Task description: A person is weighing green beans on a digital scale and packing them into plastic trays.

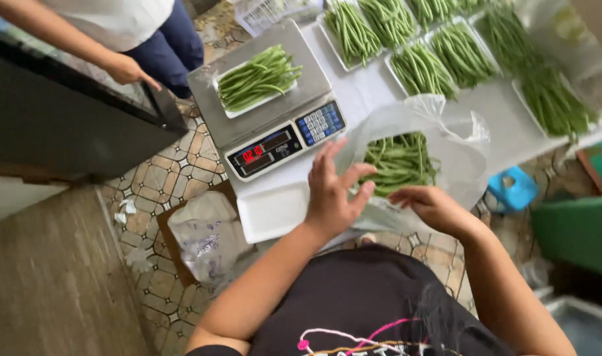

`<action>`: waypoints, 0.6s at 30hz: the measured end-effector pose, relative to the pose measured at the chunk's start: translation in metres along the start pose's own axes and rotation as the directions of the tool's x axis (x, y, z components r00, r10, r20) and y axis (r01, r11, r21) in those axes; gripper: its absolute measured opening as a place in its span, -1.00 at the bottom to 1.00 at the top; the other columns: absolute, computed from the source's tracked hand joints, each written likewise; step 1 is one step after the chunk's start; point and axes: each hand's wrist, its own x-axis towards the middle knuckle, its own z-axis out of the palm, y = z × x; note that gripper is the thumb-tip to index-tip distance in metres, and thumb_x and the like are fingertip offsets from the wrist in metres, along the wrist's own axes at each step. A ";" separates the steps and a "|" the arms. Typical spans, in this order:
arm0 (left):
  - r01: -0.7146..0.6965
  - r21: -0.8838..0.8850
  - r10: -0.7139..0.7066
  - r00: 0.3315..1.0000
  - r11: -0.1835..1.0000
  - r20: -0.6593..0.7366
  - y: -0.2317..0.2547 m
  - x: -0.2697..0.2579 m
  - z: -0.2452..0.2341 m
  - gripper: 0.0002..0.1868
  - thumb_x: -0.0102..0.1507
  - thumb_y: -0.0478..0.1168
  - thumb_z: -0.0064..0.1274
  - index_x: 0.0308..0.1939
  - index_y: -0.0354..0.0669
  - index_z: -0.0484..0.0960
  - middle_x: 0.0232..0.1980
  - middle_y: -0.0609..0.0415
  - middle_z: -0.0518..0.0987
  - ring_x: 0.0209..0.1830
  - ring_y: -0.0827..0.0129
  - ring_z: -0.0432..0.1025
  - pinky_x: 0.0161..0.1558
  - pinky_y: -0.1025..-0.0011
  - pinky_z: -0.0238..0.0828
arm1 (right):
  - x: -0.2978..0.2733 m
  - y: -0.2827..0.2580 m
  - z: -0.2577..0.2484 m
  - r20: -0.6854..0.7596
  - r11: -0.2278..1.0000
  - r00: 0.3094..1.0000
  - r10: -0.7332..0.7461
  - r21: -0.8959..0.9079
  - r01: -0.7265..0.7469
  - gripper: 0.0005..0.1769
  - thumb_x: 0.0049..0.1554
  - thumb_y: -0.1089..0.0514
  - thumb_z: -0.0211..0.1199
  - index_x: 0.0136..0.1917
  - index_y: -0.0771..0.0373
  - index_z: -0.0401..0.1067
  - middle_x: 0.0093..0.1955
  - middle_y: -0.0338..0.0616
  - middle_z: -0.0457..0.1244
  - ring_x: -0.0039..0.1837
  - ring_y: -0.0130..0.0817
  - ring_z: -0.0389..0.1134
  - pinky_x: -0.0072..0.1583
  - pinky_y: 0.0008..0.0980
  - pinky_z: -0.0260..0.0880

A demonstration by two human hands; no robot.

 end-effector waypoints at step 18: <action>0.321 0.268 -0.313 0.947 0.908 -0.074 0.030 -0.028 0.045 -0.34 0.10 -0.67 0.00 0.29 -0.36 0.34 0.52 -0.35 -0.01 0.38 -0.22 0.17 0.25 0.04 0.37 | 0.153 0.159 0.049 0.143 0.313 0.959 -0.243 -0.925 0.217 -0.76 0.13 -0.01 0.17 0.03 0.10 0.36 0.02 -0.16 0.18 0.15 -0.07 0.29 -0.11 -0.11 0.42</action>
